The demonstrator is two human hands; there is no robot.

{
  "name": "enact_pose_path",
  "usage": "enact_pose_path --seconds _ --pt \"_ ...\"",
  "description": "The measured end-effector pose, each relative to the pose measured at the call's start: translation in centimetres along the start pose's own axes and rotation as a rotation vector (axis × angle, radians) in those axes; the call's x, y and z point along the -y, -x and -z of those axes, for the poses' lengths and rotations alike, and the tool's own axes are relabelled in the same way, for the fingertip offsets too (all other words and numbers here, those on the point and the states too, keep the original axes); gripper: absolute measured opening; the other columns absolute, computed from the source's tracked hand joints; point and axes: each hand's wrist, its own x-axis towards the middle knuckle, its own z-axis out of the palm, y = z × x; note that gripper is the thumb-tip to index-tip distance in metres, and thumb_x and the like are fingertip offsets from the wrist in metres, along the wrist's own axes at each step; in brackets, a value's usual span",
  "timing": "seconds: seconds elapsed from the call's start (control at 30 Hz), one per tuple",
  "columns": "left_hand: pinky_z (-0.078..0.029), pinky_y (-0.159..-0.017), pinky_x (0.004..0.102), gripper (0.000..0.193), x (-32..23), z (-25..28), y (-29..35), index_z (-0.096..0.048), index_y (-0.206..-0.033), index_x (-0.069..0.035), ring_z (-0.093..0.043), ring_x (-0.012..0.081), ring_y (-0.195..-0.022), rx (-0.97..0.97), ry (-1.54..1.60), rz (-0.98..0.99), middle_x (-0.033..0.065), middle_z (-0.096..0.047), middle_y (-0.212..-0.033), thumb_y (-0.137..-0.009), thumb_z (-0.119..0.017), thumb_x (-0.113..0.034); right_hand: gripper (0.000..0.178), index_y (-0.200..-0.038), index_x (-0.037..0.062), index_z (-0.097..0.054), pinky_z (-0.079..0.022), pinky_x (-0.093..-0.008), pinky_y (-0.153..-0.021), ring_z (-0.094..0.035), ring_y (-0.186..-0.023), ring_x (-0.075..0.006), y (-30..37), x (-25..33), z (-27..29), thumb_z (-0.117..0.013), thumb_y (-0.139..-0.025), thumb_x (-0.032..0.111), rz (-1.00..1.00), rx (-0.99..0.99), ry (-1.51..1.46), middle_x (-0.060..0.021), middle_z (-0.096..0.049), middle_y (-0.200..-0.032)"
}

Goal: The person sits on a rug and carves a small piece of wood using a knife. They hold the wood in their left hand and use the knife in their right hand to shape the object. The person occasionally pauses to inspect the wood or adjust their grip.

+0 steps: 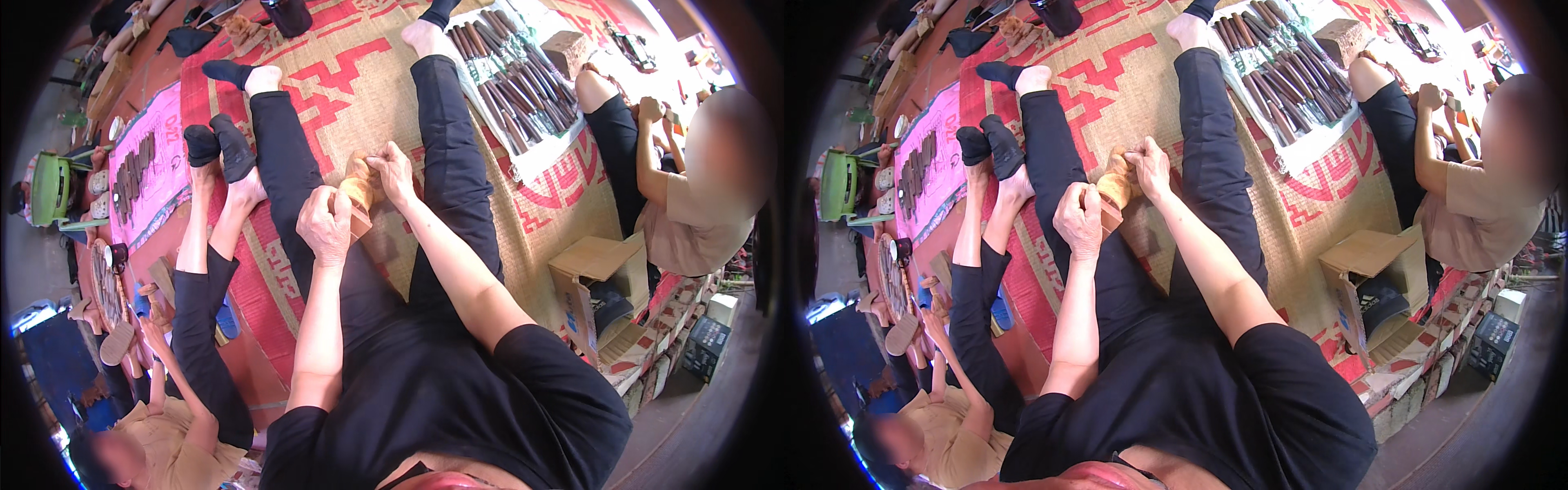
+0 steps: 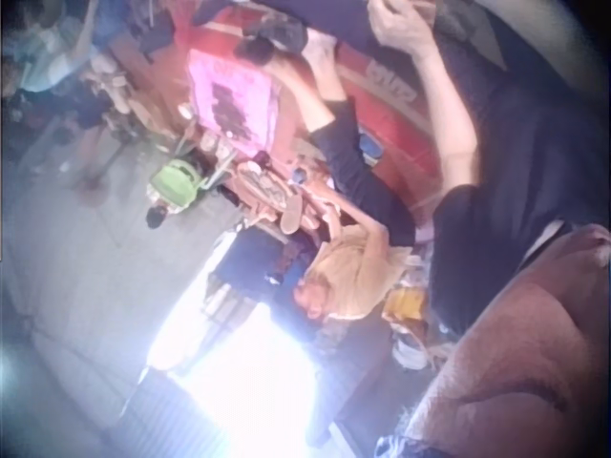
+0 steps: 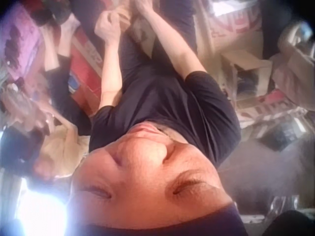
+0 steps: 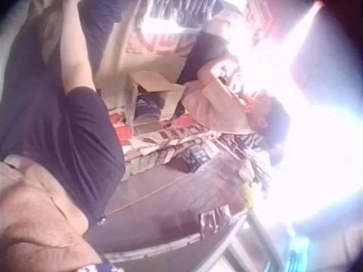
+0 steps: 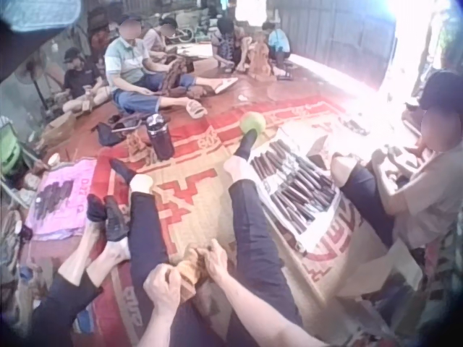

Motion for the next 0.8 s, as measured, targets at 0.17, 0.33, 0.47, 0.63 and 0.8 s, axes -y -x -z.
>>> enact_pose_path --seconds 0.17,0.33,0.47,0.63,0.8 --pt "-0.048 -0.06 0.0376 0.016 0.2 0.1 -0.2 -0.061 -0.077 -0.003 -0.063 0.0296 -0.065 0.033 0.025 0.052 0.0129 -0.061 -0.071 -0.088 -0.063 -0.014 0.024 -0.081 0.0031 -0.055 -0.046 -0.0307 -0.062 -0.057 -0.065 -0.0192 -1.7 -1.0 -1.8 -0.073 -0.081 0.019 -0.041 -0.18 0.019 -0.0085 -0.058 -0.073" --pt "-0.048 -0.059 0.0396 0.017 0.4 0.1 -0.3 -0.057 -0.074 -0.006 -0.061 0.0298 -0.064 0.006 0.045 0.052 0.0099 -0.059 -0.069 -0.085 -0.064 -0.016 0.017 -0.08 0.0061 -0.051 -0.046 -0.0302 -0.056 -0.057 -0.06 -0.0156 -4.1 -4.8 0.1 -0.069 -0.08 0.007 -0.094 -0.089 -0.311 -0.0055 -0.059 -0.072" --pt "-0.048 -0.059 0.0397 0.017 0.8 0.2 -0.4 -0.059 -0.075 -0.005 -0.062 0.0307 -0.065 0.03 0.044 0.119 0.0108 -0.061 -0.07 -0.087 -0.064 -0.016 0.017 -0.08 0.0034 -0.053 -0.05 -0.0282 -0.052 -0.061 -0.056 -0.0159 -0.3 -1.5 -0.4 -0.069 -0.082 0.008 -0.178 0.124 -0.442 -0.0063 -0.061 -0.075" --pt "-0.047 -0.059 0.0381 0.018 -0.2 -0.3 -1.1 -0.062 -0.079 -0.003 -0.063 0.0301 -0.063 0.02 0.013 0.08 0.0129 -0.061 -0.07 -0.09 -0.061 -0.017 0.018 -0.083 0.003 -0.052 -0.05 -0.0318 -0.05 -0.061 -0.056 -0.0173 -1.7 -2.9 -1.0 -0.069 -0.083 0.009 0.122 -0.098 0.036 -0.0081 -0.059 -0.07" --pt "-0.048 -0.06 0.0394 0.017 0.3 -0.1 -1.0 -0.059 -0.076 -0.003 -0.063 0.0308 -0.064 0.028 0.056 0.059 0.0123 -0.061 -0.069 -0.088 -0.062 -0.016 0.017 -0.079 0.0051 -0.053 -0.044 -0.0293 -0.056 -0.052 -0.061 -0.014 -3.1 -3.3 -0.9 -0.069 -0.082 0.009 -0.308 -0.213 -0.568 -0.0044 -0.058 -0.07"
